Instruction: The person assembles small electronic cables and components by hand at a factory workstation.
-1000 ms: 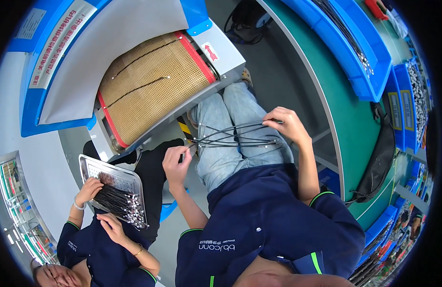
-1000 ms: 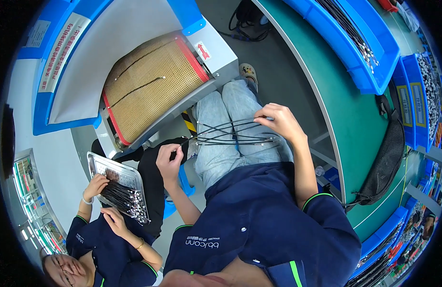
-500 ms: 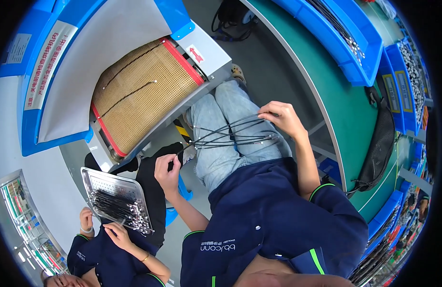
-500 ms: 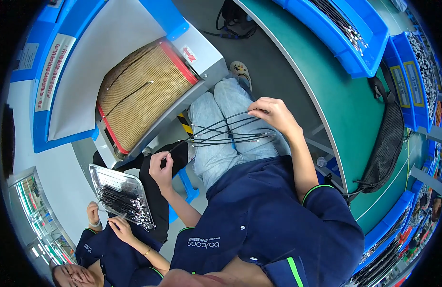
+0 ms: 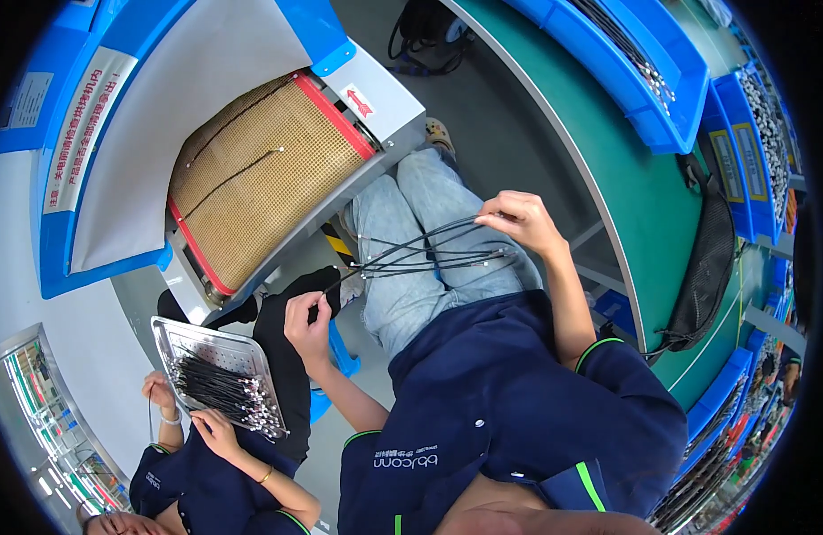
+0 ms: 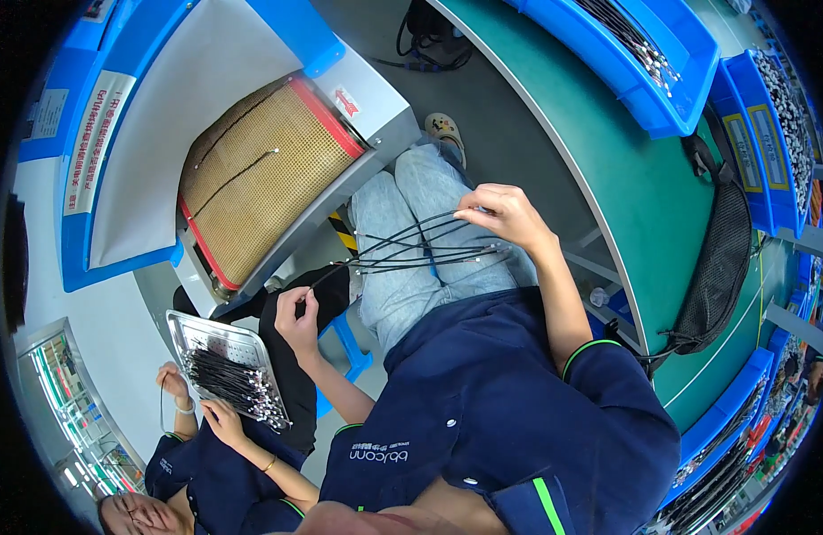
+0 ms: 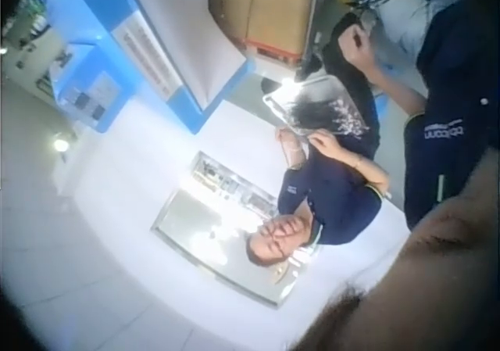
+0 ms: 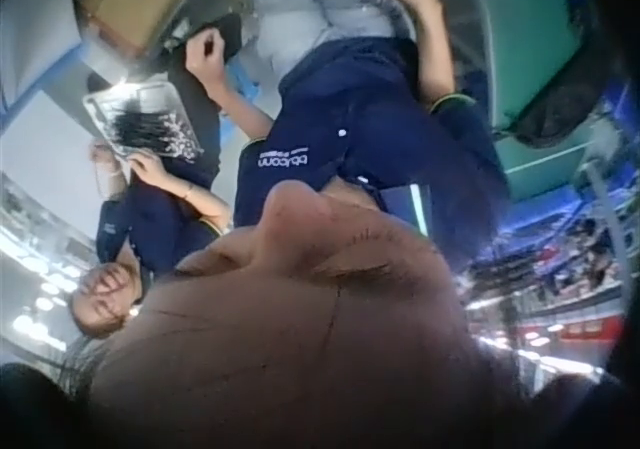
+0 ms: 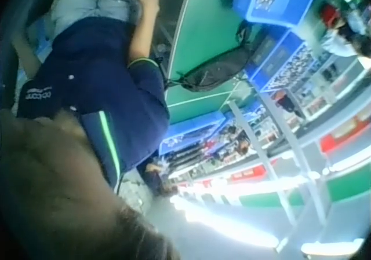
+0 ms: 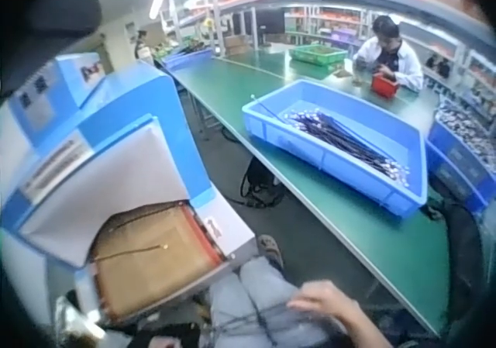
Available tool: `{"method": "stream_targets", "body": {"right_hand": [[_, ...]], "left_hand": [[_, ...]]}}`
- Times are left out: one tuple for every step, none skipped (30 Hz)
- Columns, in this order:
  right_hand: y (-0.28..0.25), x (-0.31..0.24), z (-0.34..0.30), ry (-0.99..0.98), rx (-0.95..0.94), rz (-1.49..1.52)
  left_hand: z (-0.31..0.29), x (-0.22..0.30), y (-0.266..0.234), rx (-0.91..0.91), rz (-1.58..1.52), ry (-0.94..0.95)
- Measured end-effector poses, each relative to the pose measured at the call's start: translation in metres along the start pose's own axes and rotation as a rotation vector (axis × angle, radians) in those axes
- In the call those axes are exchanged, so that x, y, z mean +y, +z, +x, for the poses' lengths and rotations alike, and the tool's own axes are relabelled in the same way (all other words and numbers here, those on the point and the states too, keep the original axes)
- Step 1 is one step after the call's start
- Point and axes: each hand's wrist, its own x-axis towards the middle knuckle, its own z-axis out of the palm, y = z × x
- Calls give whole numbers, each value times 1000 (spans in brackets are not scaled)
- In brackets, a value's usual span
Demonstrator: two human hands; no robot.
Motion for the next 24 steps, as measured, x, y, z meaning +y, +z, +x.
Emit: {"method": "stream_targets", "body": {"right_hand": [[-1,-1,0,-9,-14,1],[-1,-2,0,-17,-28,2],[-1,-3,0,-17,-28,2],[-1,-4,0,-27,-44,4],[-1,-5,0,-37,-60,7],[-1,-6,1,-37,-61,7],[-1,-7,2,-57,-73,10],[0,-8,2,-78,-85,12],[1,-8,2,-78,-86,12],[1,-7,2,-108,-93,6],[2,-7,2,-137,-100,0],[2,-7,2,-138,-101,0],[3,-8,3,-144,-95,4],[4,-9,3,-151,-89,8],[5,-10,3,-152,-89,8],[6,-11,3,-137,-90,13],[7,-12,3,-123,-92,18],[8,-13,3,-124,-92,18],[10,-13,4,-109,-102,8],[11,-14,4,-95,-113,-3],[12,-14,5,-96,-115,-4],[14,-15,7,-91,-127,0],[16,-16,8,-86,-140,3],[17,-16,8,-85,-140,4]], "left_hand": [[-1,0,0,0,0,-1],[-1,-1,0,3,4,6],[-1,-2,-1,5,7,15],[0,-2,-2,5,7,15],[0,-3,-3,3,7,8],[0,-4,-4,2,7,2],[0,-4,-5,2,8,1],[1,-4,-6,7,9,-1],[2,-4,-7,11,9,-3],[2,-5,-8,12,9,-3],[2,-6,-9,13,13,-3],[1,-7,-10,13,16,-3],[1,-7,-10,14,17,-4],[0,-8,-10,11,16,-5],[0,-9,-11,8,15,-5],[0,-10,-11,8,15,-6],[0,-11,-12,7,11,-11],[0,-12,-13,6,6,-16],[1,-14,-14,7,7,-17],[1,-15,-15,6,10,-10],[1,-18,-16,6,14,-3],[1,-20,-17,7,14,-5],[0,-23,-19,10,12,-4],[1,-25,-19,10,13,-1]]}}
